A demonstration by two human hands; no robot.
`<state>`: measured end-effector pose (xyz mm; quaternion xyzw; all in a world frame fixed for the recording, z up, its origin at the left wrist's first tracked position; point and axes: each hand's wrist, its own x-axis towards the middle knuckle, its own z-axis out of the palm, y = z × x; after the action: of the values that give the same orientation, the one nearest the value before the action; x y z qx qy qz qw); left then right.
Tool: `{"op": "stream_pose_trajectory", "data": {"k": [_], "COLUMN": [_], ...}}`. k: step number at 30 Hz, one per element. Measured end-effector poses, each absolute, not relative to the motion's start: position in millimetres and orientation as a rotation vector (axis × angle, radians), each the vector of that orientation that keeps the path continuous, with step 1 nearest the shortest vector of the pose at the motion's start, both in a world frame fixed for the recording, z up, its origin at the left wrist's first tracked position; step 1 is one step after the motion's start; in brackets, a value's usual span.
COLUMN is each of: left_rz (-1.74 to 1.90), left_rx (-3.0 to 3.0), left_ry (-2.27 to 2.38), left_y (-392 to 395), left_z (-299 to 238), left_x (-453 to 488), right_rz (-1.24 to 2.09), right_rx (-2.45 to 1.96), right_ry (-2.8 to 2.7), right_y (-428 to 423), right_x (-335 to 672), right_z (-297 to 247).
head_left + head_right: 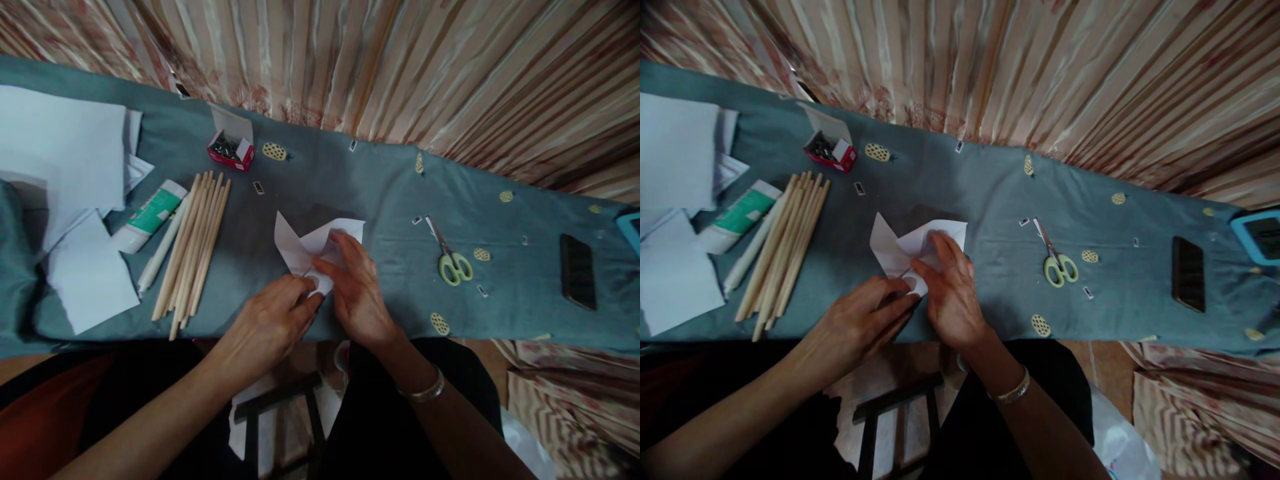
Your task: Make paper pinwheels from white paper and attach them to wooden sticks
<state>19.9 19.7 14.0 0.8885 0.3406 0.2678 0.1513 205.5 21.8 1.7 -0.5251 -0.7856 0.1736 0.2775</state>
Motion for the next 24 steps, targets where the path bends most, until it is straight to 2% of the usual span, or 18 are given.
{"op": "stream_pose_trajectory", "data": {"k": [9, 14, 19, 24], "left_rz": [0.716, 0.718, 0.729, 0.77], "left_rx": [2.613, 2.651, 2.697, 2.775], "left_ry": [0.948, 0.925, 0.882, 0.901], "left_y": [20, 21, 24, 37], "left_z": [14, 10, 12, 17], "left_x": [21, 20, 13, 0], "right_rz": [0.32, 0.472, 0.425, 0.546], "right_rx": [-1.39, -1.344, -1.566, -1.654], "right_ry": [-2.159, -2.046, -1.866, -1.828], "right_y": [21, 27, 51, 56], "right_x": [201, 216, 243, 255], "right_z": [0, 15, 21, 25]}}
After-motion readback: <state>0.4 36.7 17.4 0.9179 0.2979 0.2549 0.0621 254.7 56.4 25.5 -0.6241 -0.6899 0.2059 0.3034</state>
